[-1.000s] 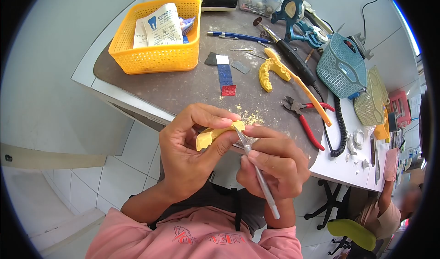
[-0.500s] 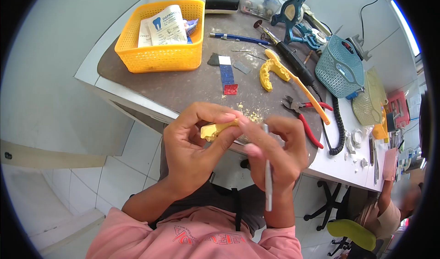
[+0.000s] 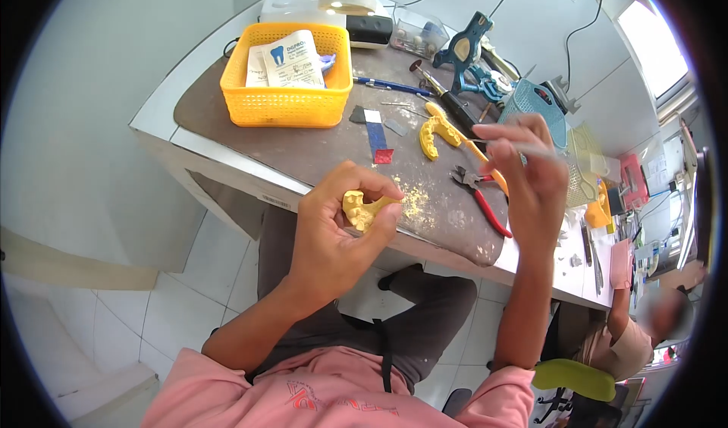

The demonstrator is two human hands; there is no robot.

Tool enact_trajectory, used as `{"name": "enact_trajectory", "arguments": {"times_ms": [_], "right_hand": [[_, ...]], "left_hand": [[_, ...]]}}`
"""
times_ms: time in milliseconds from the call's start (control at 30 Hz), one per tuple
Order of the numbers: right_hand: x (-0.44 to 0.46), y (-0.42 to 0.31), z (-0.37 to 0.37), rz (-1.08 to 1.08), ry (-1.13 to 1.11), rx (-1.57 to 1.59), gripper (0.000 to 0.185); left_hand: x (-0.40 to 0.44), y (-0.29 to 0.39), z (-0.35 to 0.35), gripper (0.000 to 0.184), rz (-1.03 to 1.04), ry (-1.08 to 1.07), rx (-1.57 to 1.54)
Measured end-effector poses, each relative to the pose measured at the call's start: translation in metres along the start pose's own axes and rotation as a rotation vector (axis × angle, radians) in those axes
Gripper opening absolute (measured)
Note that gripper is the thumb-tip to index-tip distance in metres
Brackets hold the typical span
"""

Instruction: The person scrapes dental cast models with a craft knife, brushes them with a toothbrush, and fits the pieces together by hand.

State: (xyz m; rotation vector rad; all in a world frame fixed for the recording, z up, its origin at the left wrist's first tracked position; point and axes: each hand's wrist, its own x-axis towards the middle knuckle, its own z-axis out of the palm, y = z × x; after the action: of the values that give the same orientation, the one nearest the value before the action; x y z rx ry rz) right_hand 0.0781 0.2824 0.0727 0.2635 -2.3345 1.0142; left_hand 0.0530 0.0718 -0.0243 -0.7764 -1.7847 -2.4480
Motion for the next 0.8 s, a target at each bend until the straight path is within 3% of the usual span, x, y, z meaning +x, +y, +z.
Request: {"name": "enact_trajectory", "arguments": {"times_ms": [100, 233, 300, 400, 467, 600, 700, 767, 800], "right_hand": [[0.040, -0.007, 0.006, 0.125, -0.244, 0.112, 0.031], [0.079, 0.002, 0.035, 0.257, -0.267, 0.033, 0.047], [0.096, 0.016, 0.051, 0.401, -0.310, -0.079, 0.063], [0.118, 0.050, 0.065, 0.428, -0.314, -0.108, 0.064], [0.128, 0.063, 0.070, 0.451, -0.325, -0.130, 0.061], [0.135, 0.075, 0.076, 0.510, -0.390, -0.204, 0.047], [0.131, 0.067, 0.069, 0.446, -0.333, -0.340, 0.033], [0.121, 0.062, 0.059, -0.148, -0.078, -0.611, 0.026], [0.113, 0.053, 0.054, -0.137, -0.078, -0.609, 0.026]], "left_hand": [[0.001, 0.005, -0.006, 0.012, -0.040, -0.021, -0.005], [0.003, 0.010, -0.009, 0.010, -0.081, 0.013, -0.094], [0.004, 0.015, -0.011, 0.011, -0.072, 0.026, -0.119], [0.006, 0.024, -0.016, 0.011, -0.099, 0.085, -0.176], [0.007, 0.020, -0.025, 0.018, -0.116, -0.029, -0.077], [0.009, 0.018, -0.028, 0.028, -0.144, -0.040, -0.125], [0.012, 0.025, -0.023, 0.036, -0.202, 0.094, -0.215], [0.013, 0.023, -0.025, 0.041, -0.205, 0.097, -0.212], [0.013, 0.023, -0.025, 0.041, -0.213, 0.092, -0.208]]}}
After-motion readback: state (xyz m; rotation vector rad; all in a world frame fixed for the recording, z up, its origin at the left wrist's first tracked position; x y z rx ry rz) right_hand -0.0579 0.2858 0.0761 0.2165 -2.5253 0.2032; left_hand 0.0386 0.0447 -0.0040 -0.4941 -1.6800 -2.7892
